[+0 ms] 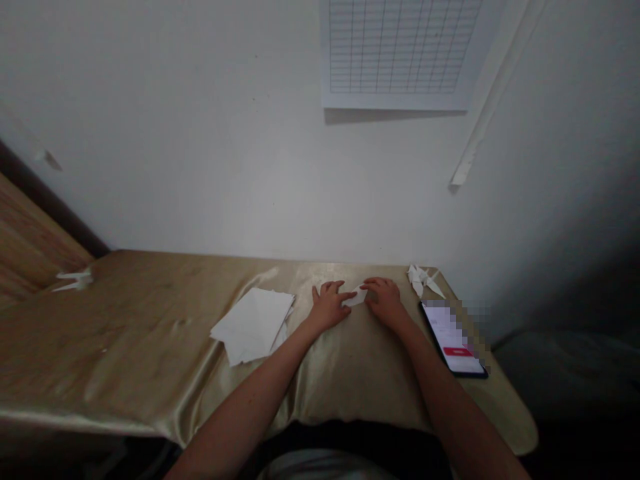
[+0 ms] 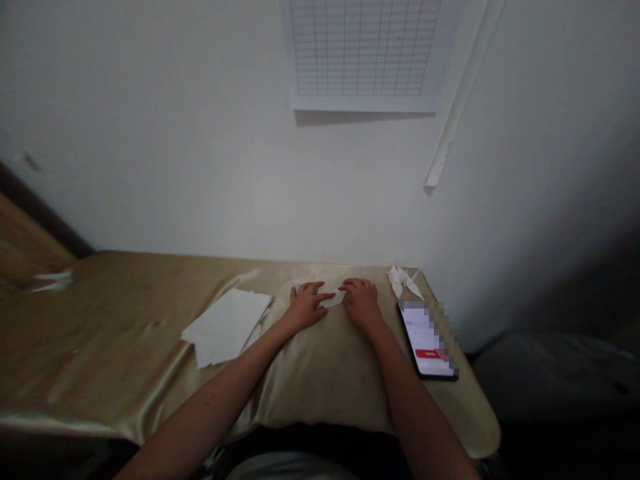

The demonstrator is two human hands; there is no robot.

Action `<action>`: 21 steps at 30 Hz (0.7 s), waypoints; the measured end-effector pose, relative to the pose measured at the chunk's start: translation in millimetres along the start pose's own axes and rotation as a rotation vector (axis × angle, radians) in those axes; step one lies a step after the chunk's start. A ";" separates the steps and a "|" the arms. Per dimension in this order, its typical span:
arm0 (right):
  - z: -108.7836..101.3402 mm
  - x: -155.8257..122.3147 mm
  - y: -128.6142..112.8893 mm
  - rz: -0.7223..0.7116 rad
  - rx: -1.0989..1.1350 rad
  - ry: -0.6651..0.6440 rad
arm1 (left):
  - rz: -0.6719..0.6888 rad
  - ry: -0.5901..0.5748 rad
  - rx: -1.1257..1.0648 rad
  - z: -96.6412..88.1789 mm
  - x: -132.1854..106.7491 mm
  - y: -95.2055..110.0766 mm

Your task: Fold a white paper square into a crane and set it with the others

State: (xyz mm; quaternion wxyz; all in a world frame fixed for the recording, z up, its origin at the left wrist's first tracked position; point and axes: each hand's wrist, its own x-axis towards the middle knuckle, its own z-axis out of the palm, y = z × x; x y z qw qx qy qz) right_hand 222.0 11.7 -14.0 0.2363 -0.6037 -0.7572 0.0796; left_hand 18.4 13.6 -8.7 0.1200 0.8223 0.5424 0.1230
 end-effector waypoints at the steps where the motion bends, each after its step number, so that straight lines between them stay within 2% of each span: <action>1: 0.0 -0.9 -0.8 -0.013 0.006 -0.024 | -0.001 -0.006 0.003 -1.1 -0.4 -0.8; 4: 0.2 -3.3 -3.4 -0.021 0.011 -0.097 | -0.008 -0.007 -0.001 -4.0 -1.2 -3.4; 8: -0.1 -4.3 -3.6 -0.030 0.035 -0.130 | -0.025 0.014 -0.010 -5.9 -1.3 -6.7; 16: 2.9 -0.9 -0.8 -0.107 0.041 -0.065 | -0.022 0.043 -0.003 -4.1 -0.5 -9.7; 21: 6.3 1.1 -0.3 -0.141 0.081 -0.068 | -0.021 0.064 -0.002 -2.2 1.3 -11.0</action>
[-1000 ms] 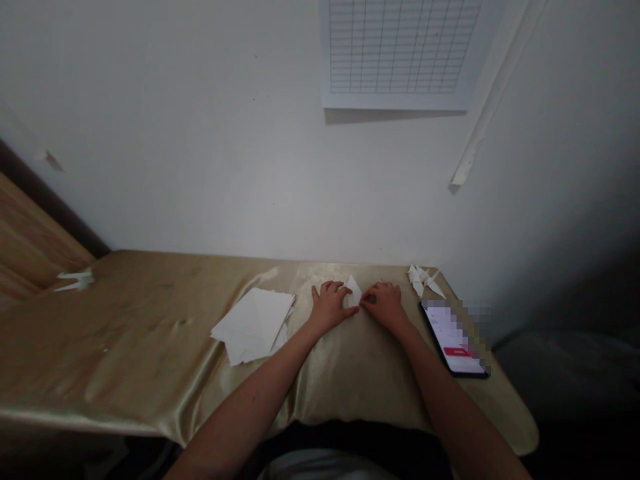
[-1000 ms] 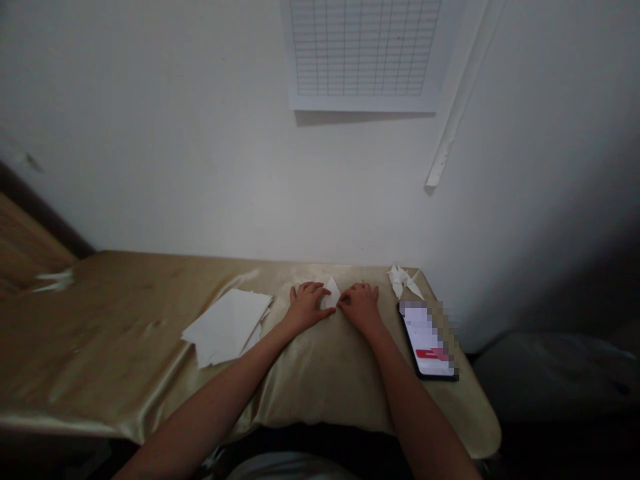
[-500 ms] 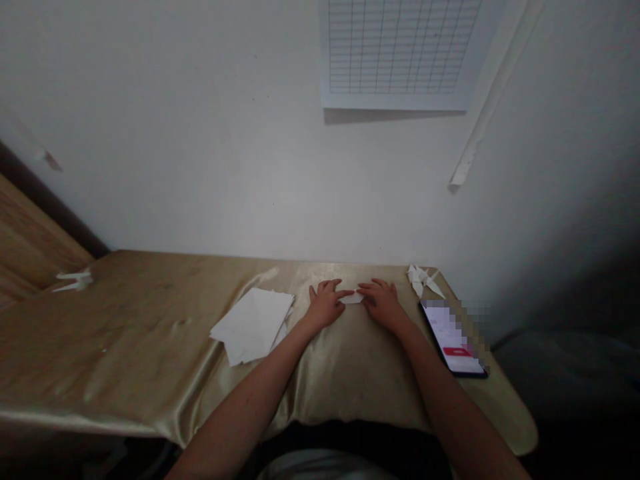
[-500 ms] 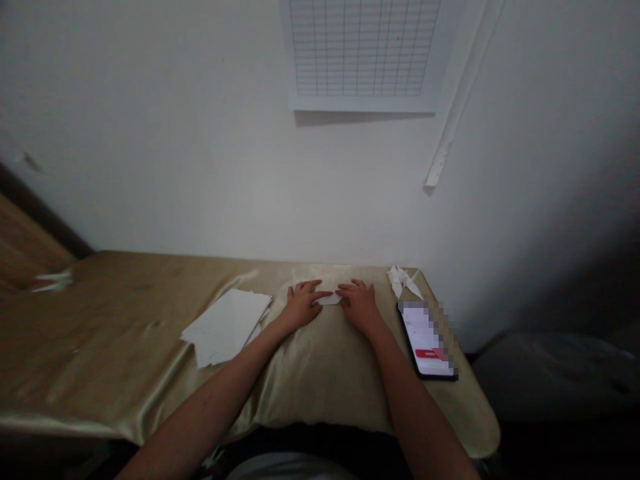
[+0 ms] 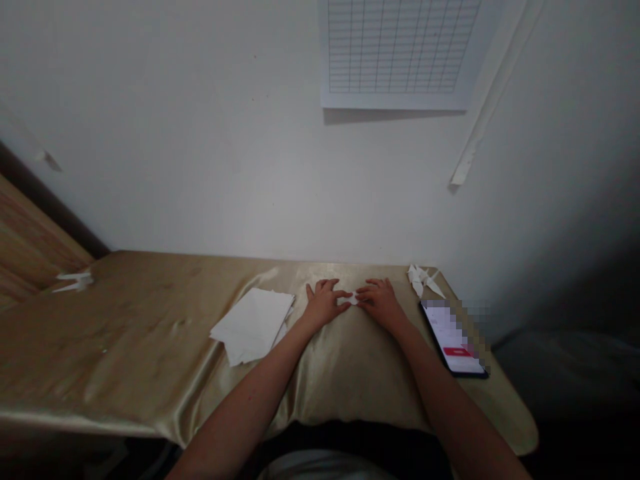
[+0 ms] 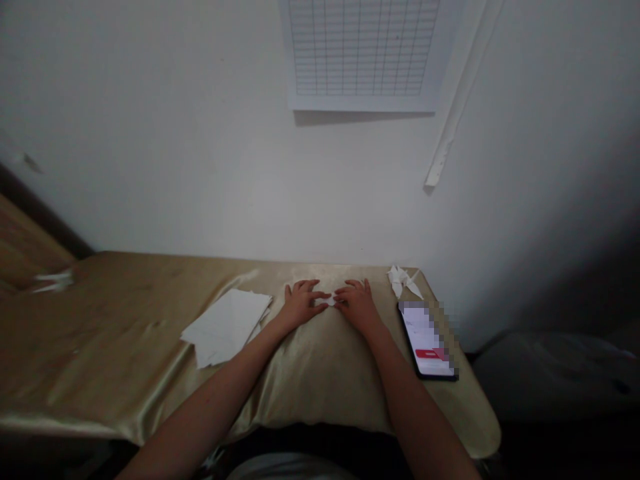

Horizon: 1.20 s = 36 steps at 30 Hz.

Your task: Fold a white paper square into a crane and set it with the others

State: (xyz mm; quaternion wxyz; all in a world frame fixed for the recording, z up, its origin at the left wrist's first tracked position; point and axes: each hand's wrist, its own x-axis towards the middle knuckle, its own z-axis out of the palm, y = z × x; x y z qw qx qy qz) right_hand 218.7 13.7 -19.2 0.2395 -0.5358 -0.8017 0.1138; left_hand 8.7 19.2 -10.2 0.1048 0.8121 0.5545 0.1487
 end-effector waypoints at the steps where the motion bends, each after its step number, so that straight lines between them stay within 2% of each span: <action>1: 0.3 0.2 0.2 0.008 0.004 0.004 | -0.004 0.002 -0.001 0.3 0.3 -0.2; 12: 1.0 0.4 2.7 0.021 0.057 0.035 | 0.001 0.009 -0.004 -0.2 0.4 -0.2; 21: 2.1 1.2 0.2 0.071 0.010 0.047 | -0.034 0.027 -0.018 -0.4 1.9 3.8; 29: 10.0 8.8 6.5 0.100 0.069 0.049 | -0.092 0.049 -0.082 3.3 6.5 4.2; 36: 15.9 12.8 10.1 0.111 0.024 0.069 | -0.098 0.055 -0.092 3.9 8.2 3.9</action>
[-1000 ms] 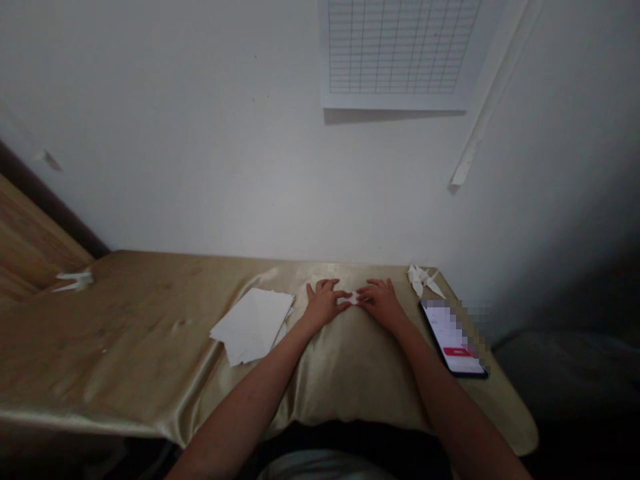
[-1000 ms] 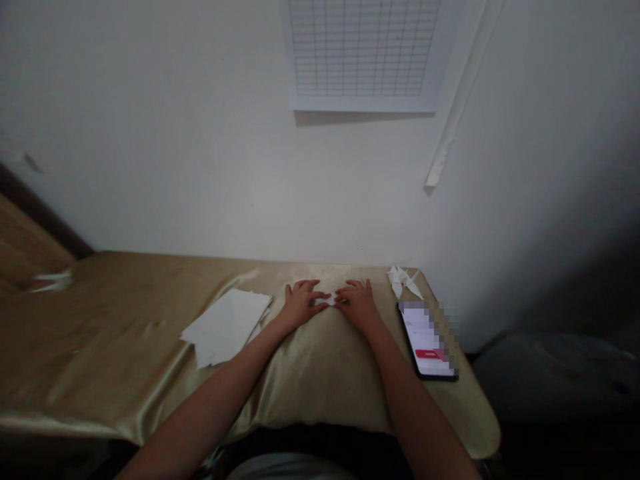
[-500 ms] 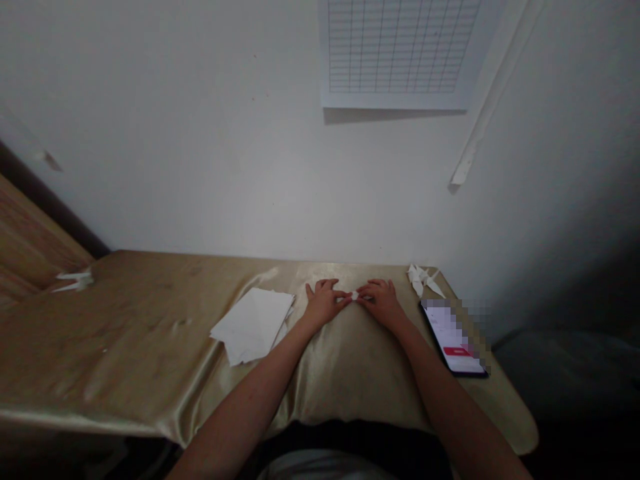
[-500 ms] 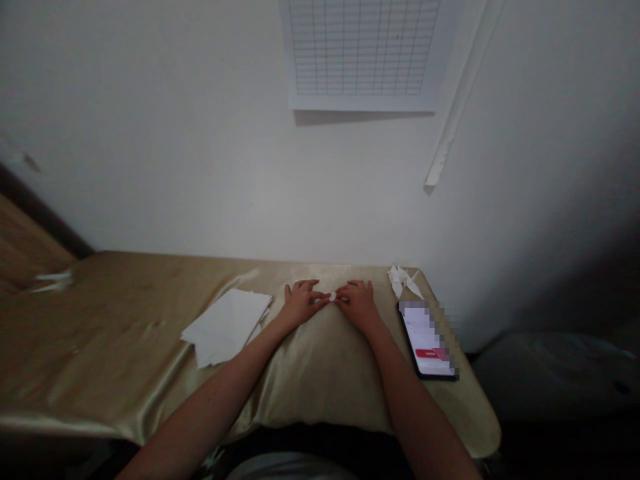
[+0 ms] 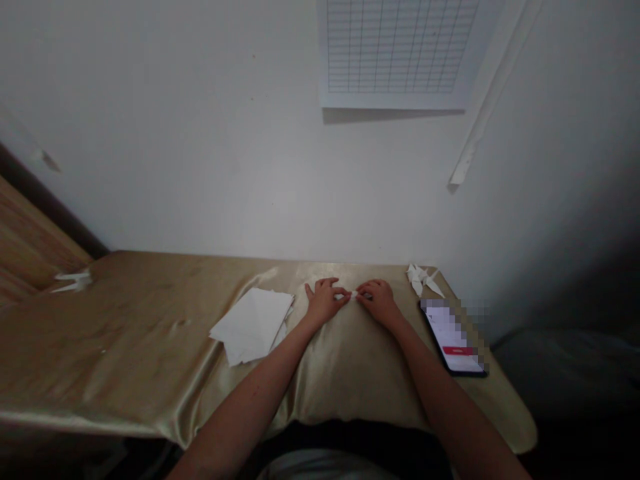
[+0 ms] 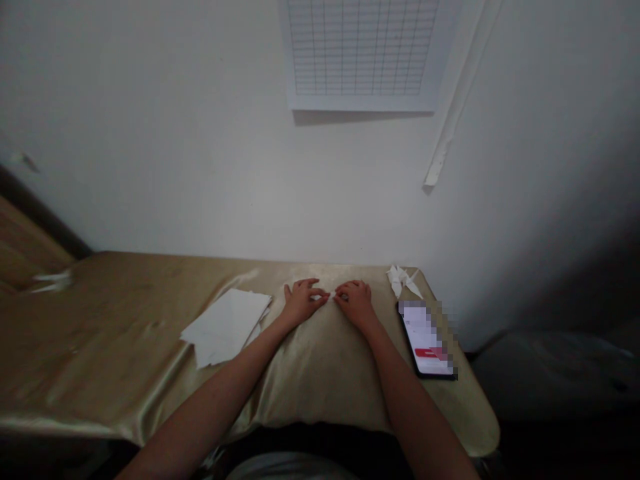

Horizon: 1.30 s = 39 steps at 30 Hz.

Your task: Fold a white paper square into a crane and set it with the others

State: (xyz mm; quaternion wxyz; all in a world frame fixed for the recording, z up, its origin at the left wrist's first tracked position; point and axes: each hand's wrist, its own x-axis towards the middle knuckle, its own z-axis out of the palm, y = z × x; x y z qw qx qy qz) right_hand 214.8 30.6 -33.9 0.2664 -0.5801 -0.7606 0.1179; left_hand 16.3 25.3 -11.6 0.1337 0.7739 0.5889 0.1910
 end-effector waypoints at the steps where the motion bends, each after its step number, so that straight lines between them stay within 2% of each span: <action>1: 0.6 0.0 -0.2 0.005 -0.007 0.006 | -0.007 -0.001 -0.004 0.2 0.2 0.1; 26: 3.3 -2.5 -12.5 0.096 0.004 0.077 | -0.023 0.011 -0.026 2.9 1.8 2.3; 33: 9.9 0.1 -9.3 0.105 0.013 0.107 | -0.029 0.004 0.004 2.2 2.2 3.2; 39: 11.3 1.1 -5.2 0.097 0.031 0.106 | -0.020 0.051 0.005 6.3 0.3 3.4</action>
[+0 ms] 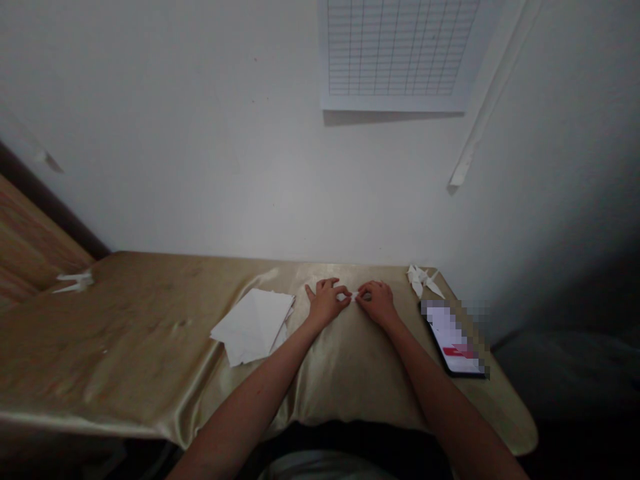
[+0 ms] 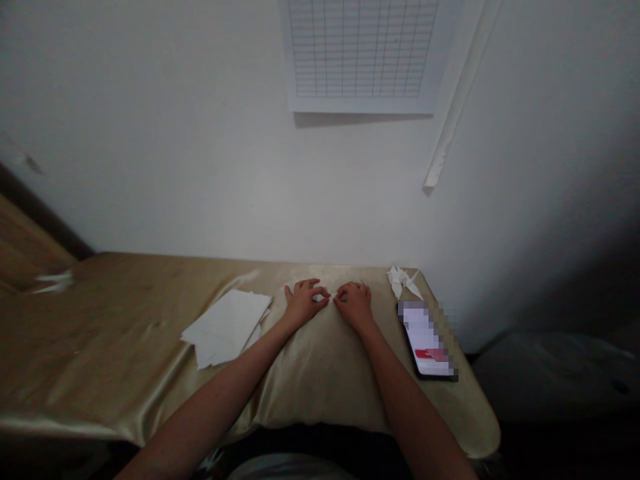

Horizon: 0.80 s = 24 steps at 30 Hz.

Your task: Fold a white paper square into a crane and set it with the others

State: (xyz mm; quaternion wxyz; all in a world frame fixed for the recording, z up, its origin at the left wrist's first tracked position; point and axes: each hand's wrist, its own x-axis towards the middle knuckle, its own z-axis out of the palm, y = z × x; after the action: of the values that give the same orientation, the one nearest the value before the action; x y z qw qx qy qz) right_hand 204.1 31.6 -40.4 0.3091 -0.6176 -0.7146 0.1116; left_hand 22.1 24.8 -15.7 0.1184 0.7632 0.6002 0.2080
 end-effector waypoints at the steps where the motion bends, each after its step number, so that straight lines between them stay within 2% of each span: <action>1: -0.2 -0.7 -0.3 -0.004 -0.003 0.004 | 0.001 0.005 0.003 0.5 -0.4 0.4; 11: -2.1 -3.3 -4.0 0.010 -0.040 -0.018 | 0.016 0.016 0.013 0.9 -1.0 2.3; 24: -9.2 2.4 4.9 -0.028 -0.014 -0.124 | -0.001 -0.149 0.031 -10.6 4.9 -2.5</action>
State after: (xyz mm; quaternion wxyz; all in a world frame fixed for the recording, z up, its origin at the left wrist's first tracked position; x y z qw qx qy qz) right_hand 213.4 32.8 -35.1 0.2616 -0.6016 -0.7416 0.1401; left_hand 16.0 29.4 -6.5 0.1507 0.7781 0.5932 0.1413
